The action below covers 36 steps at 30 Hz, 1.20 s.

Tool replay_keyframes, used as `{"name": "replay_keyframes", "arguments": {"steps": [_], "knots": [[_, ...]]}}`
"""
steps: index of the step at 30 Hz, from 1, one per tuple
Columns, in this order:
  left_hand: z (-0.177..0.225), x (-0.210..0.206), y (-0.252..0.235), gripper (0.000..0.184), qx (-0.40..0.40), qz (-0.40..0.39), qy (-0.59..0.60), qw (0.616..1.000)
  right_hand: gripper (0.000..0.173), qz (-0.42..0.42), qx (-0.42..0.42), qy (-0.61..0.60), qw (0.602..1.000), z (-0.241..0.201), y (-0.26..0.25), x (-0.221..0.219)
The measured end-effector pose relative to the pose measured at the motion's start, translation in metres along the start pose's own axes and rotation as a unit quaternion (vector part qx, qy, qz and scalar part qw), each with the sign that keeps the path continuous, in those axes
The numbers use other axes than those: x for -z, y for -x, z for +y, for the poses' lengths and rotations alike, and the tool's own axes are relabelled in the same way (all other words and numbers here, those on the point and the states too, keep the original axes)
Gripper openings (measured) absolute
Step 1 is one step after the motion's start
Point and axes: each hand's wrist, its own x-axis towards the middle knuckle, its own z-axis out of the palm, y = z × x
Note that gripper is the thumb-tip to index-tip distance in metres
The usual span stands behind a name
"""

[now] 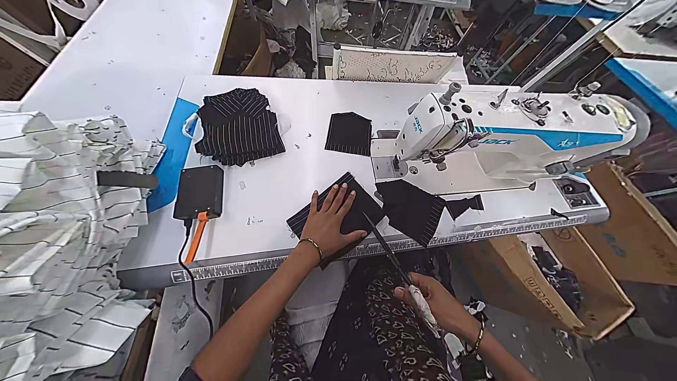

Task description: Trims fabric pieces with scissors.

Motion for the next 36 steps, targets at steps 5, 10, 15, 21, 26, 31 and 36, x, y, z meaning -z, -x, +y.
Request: {"name": "replay_keyframes", "arguments": {"steps": [5,10,15,21,26,31,36], "knots": [[0.0,0.001,0.0,0.103,-0.003,-0.004,0.008,1.0,0.036,0.035,0.013,-0.053,0.998,0.009,0.005,-0.01],[0.0,0.0,0.0,0.103,-0.009,-0.005,0.008,1.0,0.036,0.016,0.002,-0.081,0.997,-0.003,0.001,-0.006],[0.0,0.002,0.0,0.104,-0.01,-0.016,0.013,1.0,0.038,0.011,0.001,-0.054,0.998,-0.016,-0.009,-0.001],[-0.001,0.001,-0.001,0.106,-0.013,-0.018,0.017,1.0,0.035,0.018,0.003,-0.099,0.995,-0.019,-0.011,-0.003],[0.0,0.002,0.0,0.115,-0.005,-0.019,0.016,1.0,0.039,0.009,-0.005,-0.047,0.999,-0.034,-0.023,-0.001],[0.0,0.002,0.0,0.115,-0.01,-0.019,0.017,1.0,0.036,0.017,0.007,-0.069,0.997,-0.031,-0.024,0.003],[-0.005,0.006,-0.004,0.124,-0.046,-0.022,0.023,0.998,0.035,-0.006,0.003,-0.079,0.997,-0.043,-0.027,0.014]]}}
